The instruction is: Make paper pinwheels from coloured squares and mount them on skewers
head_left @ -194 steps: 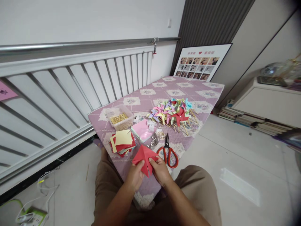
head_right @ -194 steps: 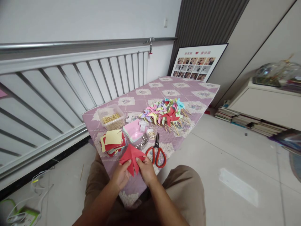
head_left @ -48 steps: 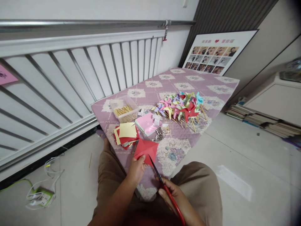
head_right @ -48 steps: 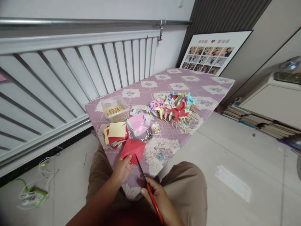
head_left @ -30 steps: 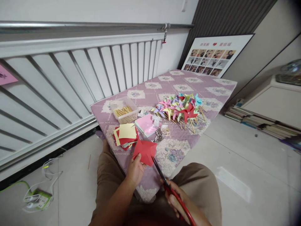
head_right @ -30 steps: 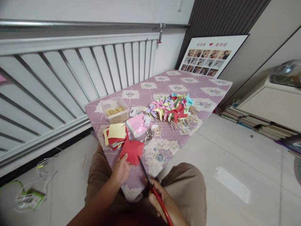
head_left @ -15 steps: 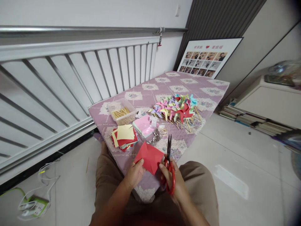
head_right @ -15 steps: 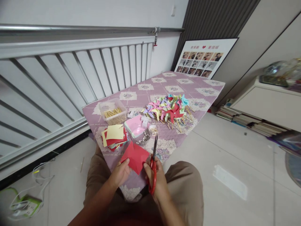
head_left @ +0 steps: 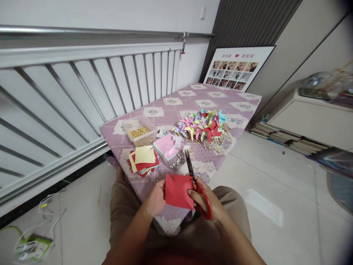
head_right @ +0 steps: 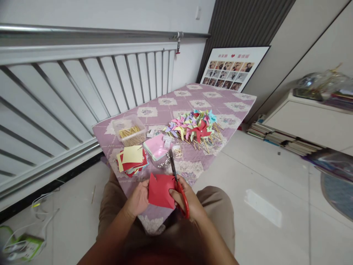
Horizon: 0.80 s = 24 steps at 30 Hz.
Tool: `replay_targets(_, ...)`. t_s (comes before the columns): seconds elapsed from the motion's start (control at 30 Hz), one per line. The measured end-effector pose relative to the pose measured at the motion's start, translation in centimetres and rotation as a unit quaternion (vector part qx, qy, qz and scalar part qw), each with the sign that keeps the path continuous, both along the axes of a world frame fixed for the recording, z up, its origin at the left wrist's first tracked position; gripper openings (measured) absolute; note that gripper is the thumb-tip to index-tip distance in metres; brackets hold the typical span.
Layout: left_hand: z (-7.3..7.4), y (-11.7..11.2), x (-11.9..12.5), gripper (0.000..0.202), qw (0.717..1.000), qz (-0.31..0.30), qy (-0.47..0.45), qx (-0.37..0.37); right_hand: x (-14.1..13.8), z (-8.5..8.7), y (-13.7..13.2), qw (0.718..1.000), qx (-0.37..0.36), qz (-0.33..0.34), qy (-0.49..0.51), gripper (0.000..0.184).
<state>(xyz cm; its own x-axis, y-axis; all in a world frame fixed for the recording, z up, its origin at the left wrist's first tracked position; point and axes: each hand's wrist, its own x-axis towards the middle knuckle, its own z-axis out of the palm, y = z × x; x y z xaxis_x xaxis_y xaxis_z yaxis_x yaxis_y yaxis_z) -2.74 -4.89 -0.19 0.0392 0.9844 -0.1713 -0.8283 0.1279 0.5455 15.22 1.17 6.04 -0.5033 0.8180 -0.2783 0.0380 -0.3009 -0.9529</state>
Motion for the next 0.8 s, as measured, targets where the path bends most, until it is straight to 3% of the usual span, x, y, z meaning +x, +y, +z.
replay_targets(0.1,-0.5,0.1,-0.3,0.055,1.0,-0.006,-0.013,-0.014,1.2,0.4,1.4,0.995,0.024,0.1,0.009,0.034)
replay_targets(0.27,-0.3,0.2,-0.4,0.054,0.999,-0.038,0.031,0.005,1.7,0.7,3.3,0.977,0.038,0.208,-0.014,0.032)
replay_targets(0.37,0.3,0.2,-0.4,0.053,0.997,-0.066,0.041,0.007,1.2,1.3,4.0,0.973,0.061,0.22,-0.018,0.03)
replay_targets(0.57,0.9,-0.1,-0.3,0.043,0.998,-0.051,0.036,-0.03,0.3,2.2,5.7,0.967,0.131,0.215,-0.047,0.028)
replay_targets(0.8,0.2,0.1,0.2,0.036,0.992,-0.063,0.082,-0.075,-0.9,2.1,7.2,0.956,0.184,0.227,-0.035,0.031)
